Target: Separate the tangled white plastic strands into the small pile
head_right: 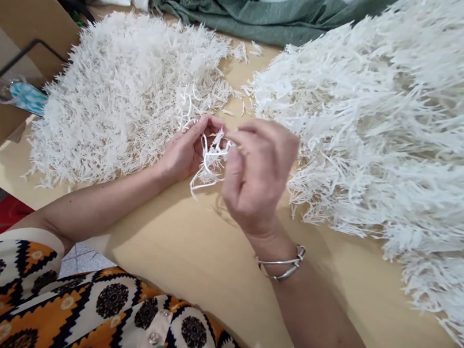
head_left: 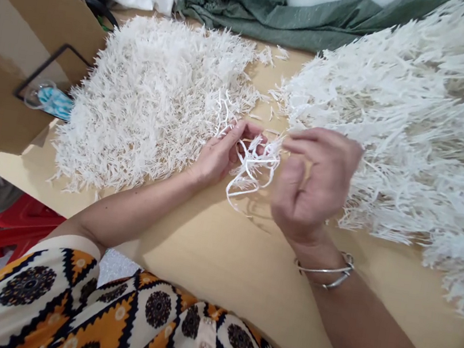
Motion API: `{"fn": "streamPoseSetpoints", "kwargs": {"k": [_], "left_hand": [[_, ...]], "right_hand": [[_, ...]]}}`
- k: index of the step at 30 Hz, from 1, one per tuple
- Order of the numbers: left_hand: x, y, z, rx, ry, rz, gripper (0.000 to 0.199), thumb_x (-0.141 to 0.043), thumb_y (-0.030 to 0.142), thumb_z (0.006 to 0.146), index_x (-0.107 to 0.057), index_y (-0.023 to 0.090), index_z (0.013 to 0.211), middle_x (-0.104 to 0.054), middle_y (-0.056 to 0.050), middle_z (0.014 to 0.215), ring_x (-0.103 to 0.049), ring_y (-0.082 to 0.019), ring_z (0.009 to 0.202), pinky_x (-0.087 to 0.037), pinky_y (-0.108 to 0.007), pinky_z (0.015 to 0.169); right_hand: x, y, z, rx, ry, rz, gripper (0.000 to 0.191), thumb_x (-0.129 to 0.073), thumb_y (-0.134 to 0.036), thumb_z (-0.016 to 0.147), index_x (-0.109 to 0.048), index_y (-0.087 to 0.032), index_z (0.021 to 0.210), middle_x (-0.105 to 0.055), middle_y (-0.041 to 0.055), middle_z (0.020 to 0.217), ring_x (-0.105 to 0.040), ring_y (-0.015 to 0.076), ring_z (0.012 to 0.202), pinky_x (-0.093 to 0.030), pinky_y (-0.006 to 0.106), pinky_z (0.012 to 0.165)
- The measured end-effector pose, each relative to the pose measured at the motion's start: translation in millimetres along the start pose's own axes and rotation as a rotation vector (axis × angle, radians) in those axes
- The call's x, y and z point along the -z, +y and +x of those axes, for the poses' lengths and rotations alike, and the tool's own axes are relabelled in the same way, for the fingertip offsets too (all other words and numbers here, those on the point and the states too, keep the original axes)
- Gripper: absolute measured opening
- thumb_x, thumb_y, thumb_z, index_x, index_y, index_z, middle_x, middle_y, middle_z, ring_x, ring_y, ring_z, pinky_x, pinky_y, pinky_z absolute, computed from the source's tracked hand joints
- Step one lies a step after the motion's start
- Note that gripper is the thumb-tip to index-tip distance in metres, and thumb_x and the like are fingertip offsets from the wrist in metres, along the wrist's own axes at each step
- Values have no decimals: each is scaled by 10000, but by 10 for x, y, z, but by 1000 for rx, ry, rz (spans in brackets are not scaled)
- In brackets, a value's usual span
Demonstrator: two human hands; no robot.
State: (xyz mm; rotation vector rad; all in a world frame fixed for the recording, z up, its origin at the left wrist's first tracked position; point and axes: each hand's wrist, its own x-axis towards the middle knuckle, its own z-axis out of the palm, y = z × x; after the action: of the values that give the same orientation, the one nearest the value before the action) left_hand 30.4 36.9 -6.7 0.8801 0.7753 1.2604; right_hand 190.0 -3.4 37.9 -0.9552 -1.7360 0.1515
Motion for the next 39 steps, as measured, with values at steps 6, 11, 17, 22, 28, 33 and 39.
{"fn": "streamPoseSetpoints", "kwargs": {"k": [6, 11, 17, 22, 28, 33, 39], "left_hand": [[-21, 48, -26, 88, 28, -20, 410, -596, 623, 1026, -701, 239, 1123, -757, -42, 1033, -754, -162, 831, -643, -303, 732], [-25, 68, -52, -12, -28, 68, 457, -687, 649, 959, -694, 259, 1197, -721, -59, 1140, -757, -174, 887, -640, -336, 791], [-36, 37, -81, -77, -193, 257, 573, -959, 417, 744, -677, 227, 1204, -721, -58, 1104, -723, -182, 977, -591, -326, 907], [-9, 43, -79, -123, -155, 194, 394, -868, 359, 844, -591, 233, 1095, -678, -30, 1129, -678, -154, 1030, -585, -319, 964], [-1, 27, -78, -98, -32, 116, 426, -864, 385, 830, -494, 239, 983, -674, -19, 1119, -684, -147, 998, -567, -328, 945], [-10, -12, -66, -107, -35, 129, 417, -869, 392, 838, -508, 230, 969, -681, -15, 1068, -687, -138, 974, -551, -327, 942], [12, -49, -52, -143, -65, 158, 420, -860, 424, 868, -508, 233, 993, -666, 27, 979, -655, -89, 876, -541, -259, 835]], "right_hand": [[-4, 327, 87, -362, -189, 201, 202, -699, -392, 983, -722, -251, 1125, -756, 82, 1079, -696, 232, 966, -565, 448, 928], [-114, 459, 23, -517, -156, 301, 70, -757, -311, 932, -705, -266, 948, -723, 6, 888, -656, 180, 750, -569, 391, 746], [-85, 451, 52, -408, -15, 194, 149, -724, -408, 970, -646, -282, 955, -673, 13, 877, -658, 196, 766, -573, 397, 728], [-166, 637, -23, -431, 5, 263, 154, -673, -434, 1001, -631, -289, 1037, -661, 11, 913, -667, 188, 791, -566, 373, 722], [-197, 775, -40, -518, -99, 443, 204, -729, -424, 932, -681, -292, 1080, -692, 10, 959, -688, 183, 858, -605, 375, 797], [-95, 676, 36, -548, -176, 444, 219, -716, -415, 945, -758, -285, 1115, -737, 9, 962, -683, 176, 853, -595, 370, 805], [-44, 646, 80, -501, -217, 305, 76, -767, -269, 864, -725, -246, 923, -721, -4, 863, -652, 161, 777, -567, 353, 773]]}}
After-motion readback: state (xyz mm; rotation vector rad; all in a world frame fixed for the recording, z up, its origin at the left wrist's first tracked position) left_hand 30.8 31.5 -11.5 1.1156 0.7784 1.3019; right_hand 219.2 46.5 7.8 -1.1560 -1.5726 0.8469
